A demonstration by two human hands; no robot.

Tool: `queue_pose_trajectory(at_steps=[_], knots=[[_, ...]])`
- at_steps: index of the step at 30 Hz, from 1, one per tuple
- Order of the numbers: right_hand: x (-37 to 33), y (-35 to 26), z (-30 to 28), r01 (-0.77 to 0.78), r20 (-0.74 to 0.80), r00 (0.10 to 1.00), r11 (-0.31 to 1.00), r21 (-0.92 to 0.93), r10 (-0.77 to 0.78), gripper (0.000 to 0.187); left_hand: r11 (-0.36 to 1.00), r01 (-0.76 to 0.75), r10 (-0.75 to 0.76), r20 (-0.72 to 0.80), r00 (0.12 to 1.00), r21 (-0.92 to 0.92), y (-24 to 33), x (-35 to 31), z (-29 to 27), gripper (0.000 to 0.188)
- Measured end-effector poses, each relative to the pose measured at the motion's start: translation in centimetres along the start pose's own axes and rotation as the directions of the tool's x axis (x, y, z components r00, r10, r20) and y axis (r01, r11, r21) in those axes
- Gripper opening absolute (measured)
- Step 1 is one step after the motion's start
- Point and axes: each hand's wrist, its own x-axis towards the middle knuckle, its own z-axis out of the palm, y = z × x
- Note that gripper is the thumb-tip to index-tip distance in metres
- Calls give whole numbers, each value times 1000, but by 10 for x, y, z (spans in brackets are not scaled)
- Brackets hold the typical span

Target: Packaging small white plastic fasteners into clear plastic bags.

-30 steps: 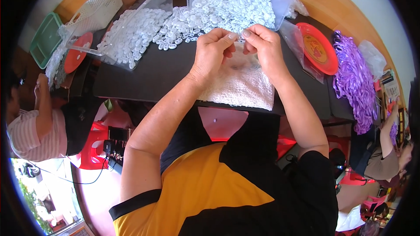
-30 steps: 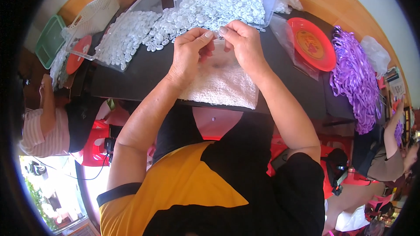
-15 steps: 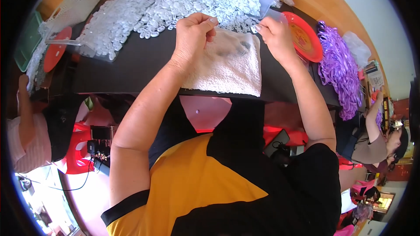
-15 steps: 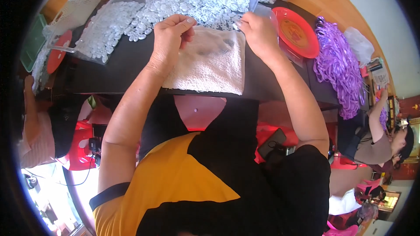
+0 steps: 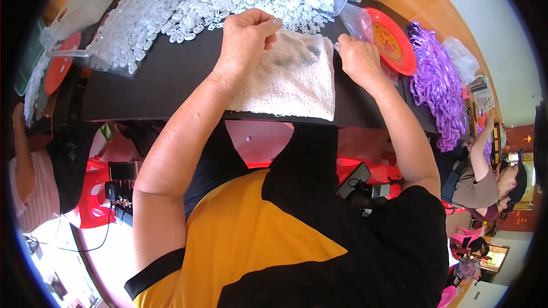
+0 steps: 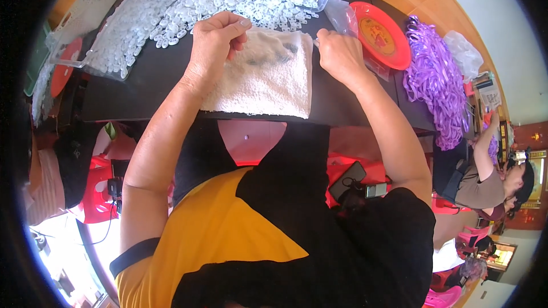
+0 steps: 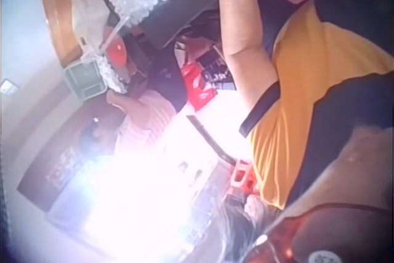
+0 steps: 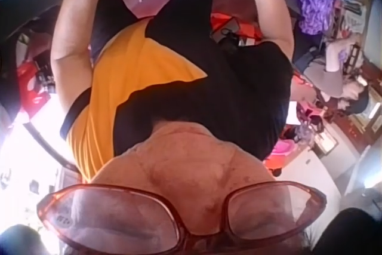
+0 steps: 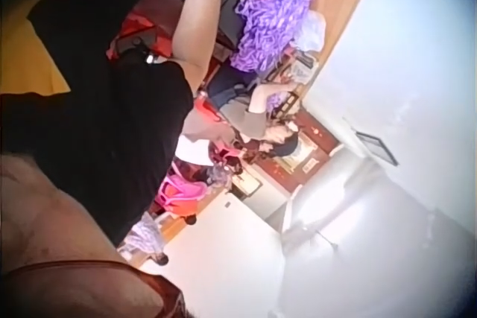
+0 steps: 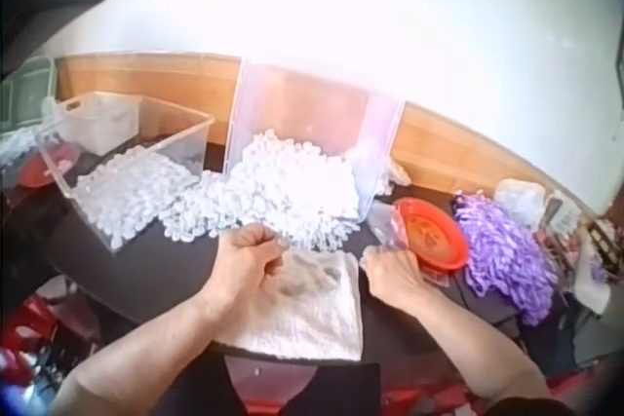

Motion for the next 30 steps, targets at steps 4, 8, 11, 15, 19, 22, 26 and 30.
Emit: queue_pose_trajectory(at_steps=[4,8,11,15,19,22,26,30], knots=[[4,10,3,-62,100,993,996,65,55,13,1000,-6,6,1,1000,8,0,0,0,13],[4,12,3,-72,137,989,991,109,57,15,999,9,-8,-5,1000,33,2,-2,1,14],[3,10,1,-68,135,989,992,104,53,13,999,16,-16,-7,1000,33,5,-4,2,15],[5,5,-2,-64,157,986,996,60,53,11,998,-20,20,-1,1000,54,-1,-3,3,11],[10,5,-11,-86,229,971,995,54,72,13,998,-16,15,6,1000,60,-1,-3,4,12],[11,-1,-13,-76,264,962,997,29,65,12,997,-29,29,4,1000,71,-2,-2,2,13],[10,-3,-12,-113,291,952,993,33,98,15,999,-1,2,-17,1000,34,-7,1,2,10],[18,16,-16,-431,390,891,700,569,232,28,997,-46,45,23,999,54,-9,2,4,10]])
